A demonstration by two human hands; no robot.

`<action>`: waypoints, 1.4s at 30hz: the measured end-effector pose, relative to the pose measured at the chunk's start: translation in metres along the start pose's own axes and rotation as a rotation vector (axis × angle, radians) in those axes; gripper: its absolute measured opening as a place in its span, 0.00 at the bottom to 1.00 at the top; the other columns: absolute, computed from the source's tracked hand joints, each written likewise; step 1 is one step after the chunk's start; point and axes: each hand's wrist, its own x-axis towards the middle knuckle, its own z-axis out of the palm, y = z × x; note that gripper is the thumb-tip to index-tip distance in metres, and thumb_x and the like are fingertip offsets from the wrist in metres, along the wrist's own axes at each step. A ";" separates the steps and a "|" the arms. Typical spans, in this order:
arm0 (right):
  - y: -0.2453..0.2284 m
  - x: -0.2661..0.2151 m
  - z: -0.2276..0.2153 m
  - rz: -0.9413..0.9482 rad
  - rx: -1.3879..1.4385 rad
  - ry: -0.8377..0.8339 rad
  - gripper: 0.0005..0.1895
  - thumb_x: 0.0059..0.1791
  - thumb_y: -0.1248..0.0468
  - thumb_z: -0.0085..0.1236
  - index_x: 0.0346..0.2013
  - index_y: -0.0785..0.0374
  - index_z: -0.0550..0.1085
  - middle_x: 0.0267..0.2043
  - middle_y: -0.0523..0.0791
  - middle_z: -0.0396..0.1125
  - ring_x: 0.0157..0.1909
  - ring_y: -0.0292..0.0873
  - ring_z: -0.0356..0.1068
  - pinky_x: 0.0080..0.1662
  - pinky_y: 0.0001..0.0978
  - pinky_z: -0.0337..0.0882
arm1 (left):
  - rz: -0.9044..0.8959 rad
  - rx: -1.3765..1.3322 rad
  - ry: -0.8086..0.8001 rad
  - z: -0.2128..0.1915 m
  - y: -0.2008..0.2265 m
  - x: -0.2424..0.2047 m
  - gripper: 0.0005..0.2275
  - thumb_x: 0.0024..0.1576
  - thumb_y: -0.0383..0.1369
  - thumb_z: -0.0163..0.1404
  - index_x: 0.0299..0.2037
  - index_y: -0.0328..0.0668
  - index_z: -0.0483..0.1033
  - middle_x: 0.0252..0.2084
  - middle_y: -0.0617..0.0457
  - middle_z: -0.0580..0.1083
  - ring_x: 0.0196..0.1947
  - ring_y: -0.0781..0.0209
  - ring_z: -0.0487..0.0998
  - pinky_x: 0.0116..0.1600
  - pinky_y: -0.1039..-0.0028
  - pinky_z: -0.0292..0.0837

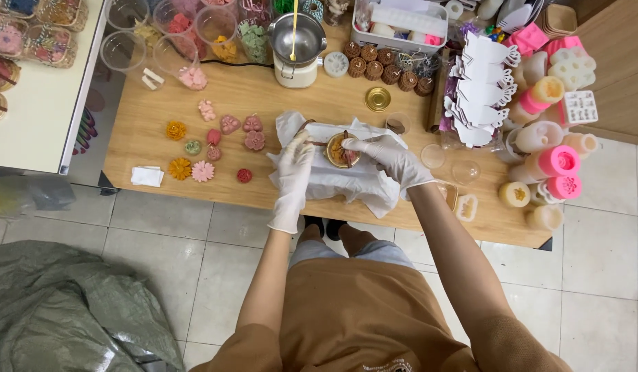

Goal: The person wraps and ties a ribbon around a packaged craft container by hand, then places the finished container onto a tray beside other packaged items.

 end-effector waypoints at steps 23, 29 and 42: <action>0.025 0.020 0.004 0.096 0.101 -0.070 0.26 0.43 0.43 0.65 0.42 0.62 0.83 0.34 0.40 0.71 0.32 0.34 0.61 0.35 0.27 0.62 | 0.417 0.663 0.247 -0.004 -0.010 -0.025 0.13 0.58 0.26 0.55 0.54 0.45 0.76 0.52 0.47 0.78 0.55 0.45 0.78 0.72 0.55 0.58; 0.015 0.015 0.006 0.079 0.154 -0.084 0.25 0.43 0.45 0.65 0.45 0.60 0.80 0.37 0.39 0.73 0.35 0.33 0.67 0.38 0.26 0.67 | 0.381 0.765 0.292 -0.004 0.002 -0.018 0.10 0.61 0.33 0.56 0.50 0.43 0.78 0.49 0.46 0.79 0.52 0.44 0.77 0.74 0.51 0.53; 0.015 0.015 0.008 0.091 0.203 -0.124 0.26 0.43 0.52 0.66 0.50 0.64 0.78 0.46 0.43 0.77 0.44 0.37 0.74 0.47 0.30 0.74 | 0.316 0.771 0.278 -0.004 0.009 -0.006 0.11 0.58 0.29 0.57 0.50 0.44 0.80 0.49 0.47 0.80 0.52 0.47 0.78 0.68 0.55 0.61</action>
